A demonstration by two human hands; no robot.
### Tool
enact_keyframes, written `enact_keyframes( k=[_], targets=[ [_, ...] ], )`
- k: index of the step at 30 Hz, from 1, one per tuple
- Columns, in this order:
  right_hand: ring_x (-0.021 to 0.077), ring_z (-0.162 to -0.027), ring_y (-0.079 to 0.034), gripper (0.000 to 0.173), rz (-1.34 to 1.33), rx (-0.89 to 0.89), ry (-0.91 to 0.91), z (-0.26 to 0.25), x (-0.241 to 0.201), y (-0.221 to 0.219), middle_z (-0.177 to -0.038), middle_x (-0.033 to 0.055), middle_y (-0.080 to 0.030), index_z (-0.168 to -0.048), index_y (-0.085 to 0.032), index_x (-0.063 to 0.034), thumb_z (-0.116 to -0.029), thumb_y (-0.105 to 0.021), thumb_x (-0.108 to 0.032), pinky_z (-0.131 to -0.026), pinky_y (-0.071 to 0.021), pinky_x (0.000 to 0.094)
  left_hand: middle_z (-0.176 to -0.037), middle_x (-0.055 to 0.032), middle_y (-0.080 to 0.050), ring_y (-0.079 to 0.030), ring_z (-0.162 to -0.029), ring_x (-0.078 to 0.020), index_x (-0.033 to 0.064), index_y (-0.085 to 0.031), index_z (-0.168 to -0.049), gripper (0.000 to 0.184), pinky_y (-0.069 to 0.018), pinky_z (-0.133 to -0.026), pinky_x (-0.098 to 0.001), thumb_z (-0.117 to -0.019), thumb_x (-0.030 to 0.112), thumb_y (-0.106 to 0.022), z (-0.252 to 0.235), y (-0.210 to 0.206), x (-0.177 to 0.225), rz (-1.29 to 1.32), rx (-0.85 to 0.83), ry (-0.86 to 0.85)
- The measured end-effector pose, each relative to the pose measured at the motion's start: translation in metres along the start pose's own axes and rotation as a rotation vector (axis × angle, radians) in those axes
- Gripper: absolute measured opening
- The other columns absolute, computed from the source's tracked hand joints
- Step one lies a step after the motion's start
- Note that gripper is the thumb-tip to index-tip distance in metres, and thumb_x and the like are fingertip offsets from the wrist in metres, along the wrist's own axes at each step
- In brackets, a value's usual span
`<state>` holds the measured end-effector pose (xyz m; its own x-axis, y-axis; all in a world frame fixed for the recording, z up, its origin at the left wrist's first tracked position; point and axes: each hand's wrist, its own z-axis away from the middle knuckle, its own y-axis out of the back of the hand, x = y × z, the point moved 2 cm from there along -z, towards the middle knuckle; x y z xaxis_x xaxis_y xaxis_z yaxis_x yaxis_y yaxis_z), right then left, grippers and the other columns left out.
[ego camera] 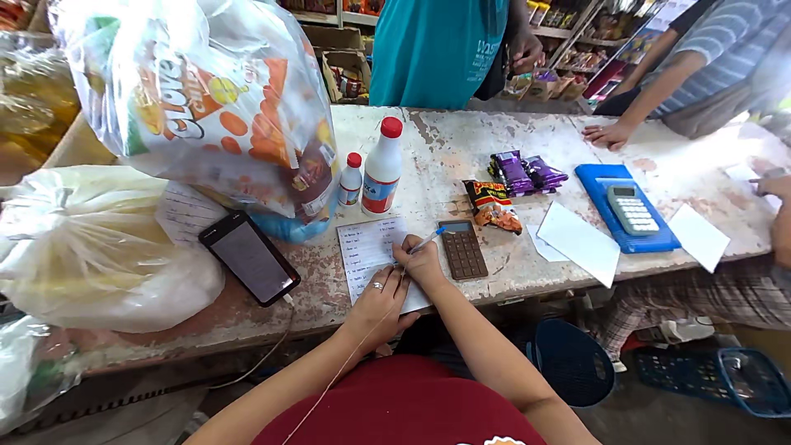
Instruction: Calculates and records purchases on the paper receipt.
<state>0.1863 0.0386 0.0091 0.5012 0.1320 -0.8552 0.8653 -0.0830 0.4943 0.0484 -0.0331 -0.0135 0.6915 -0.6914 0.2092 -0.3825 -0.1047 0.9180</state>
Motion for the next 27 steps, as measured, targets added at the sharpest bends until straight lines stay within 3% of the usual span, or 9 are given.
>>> enact_keyframes(
  k=[6,21,24,27],
  targets=[
    [0.0053,-0.047,-0.044,0.032,-0.043,0.021,-0.004,0.0,0.002,-0.001,-0.053,-0.0012,-0.047,-0.065,-0.053,-0.006,-0.0921,-0.07,-0.008,-0.048,-0.0377,0.0249,-0.136,-0.0241,-0.063,-0.062,-0.126,-0.0401,-0.0022,-0.064,-0.131,0.073,-0.0505,-0.105,-0.0498,-0.0991,0.061,-0.045,0.001,0.0,0.001,-0.036,0.032,-0.007],
    [0.0072,-0.048,-0.043,0.033,0.062,-0.017,0.071,0.0,0.006,0.001,-0.053,-0.0002,-0.046,-0.064,-0.052,-0.006,-0.0907,-0.071,-0.011,-0.049,-0.037,0.0272,-0.138,-0.0215,-0.063,-0.062,-0.127,-0.0377,-0.0004,-0.063,-0.133,0.074,-0.0496,-0.106,-0.0474,-0.0993,0.063,-0.043,0.0,0.001,0.002,-0.07,0.011,-0.008],
    [0.0037,-0.049,-0.048,0.025,-0.133,0.025,0.046,0.0,0.007,0.005,-0.058,-0.0009,-0.053,-0.075,-0.059,-0.0024,-0.0969,-0.068,-0.012,-0.05,-0.0432,0.0221,-0.145,-0.0216,-0.058,-0.057,-0.133,-0.0387,-0.0003,-0.059,-0.138,0.073,-0.0461,-0.11,-0.0503,-0.1003,0.061,-0.043,0.0,0.001,0.001,-0.015,-0.025,0.002],
    [0.002,-0.059,-0.057,0.024,-0.391,0.072,-0.025,-0.001,0.013,0.009,-0.074,-0.0019,-0.065,-0.091,-0.067,-0.0044,-0.1067,-0.056,-0.019,-0.057,-0.0519,0.0192,-0.155,-0.0198,-0.048,-0.045,-0.144,-0.0418,0.0009,-0.054,-0.145,0.072,-0.0368,-0.116,-0.059,-0.1015,0.058,-0.044,-0.002,0.006,0.002,0.075,-0.149,0.045]
  ],
)
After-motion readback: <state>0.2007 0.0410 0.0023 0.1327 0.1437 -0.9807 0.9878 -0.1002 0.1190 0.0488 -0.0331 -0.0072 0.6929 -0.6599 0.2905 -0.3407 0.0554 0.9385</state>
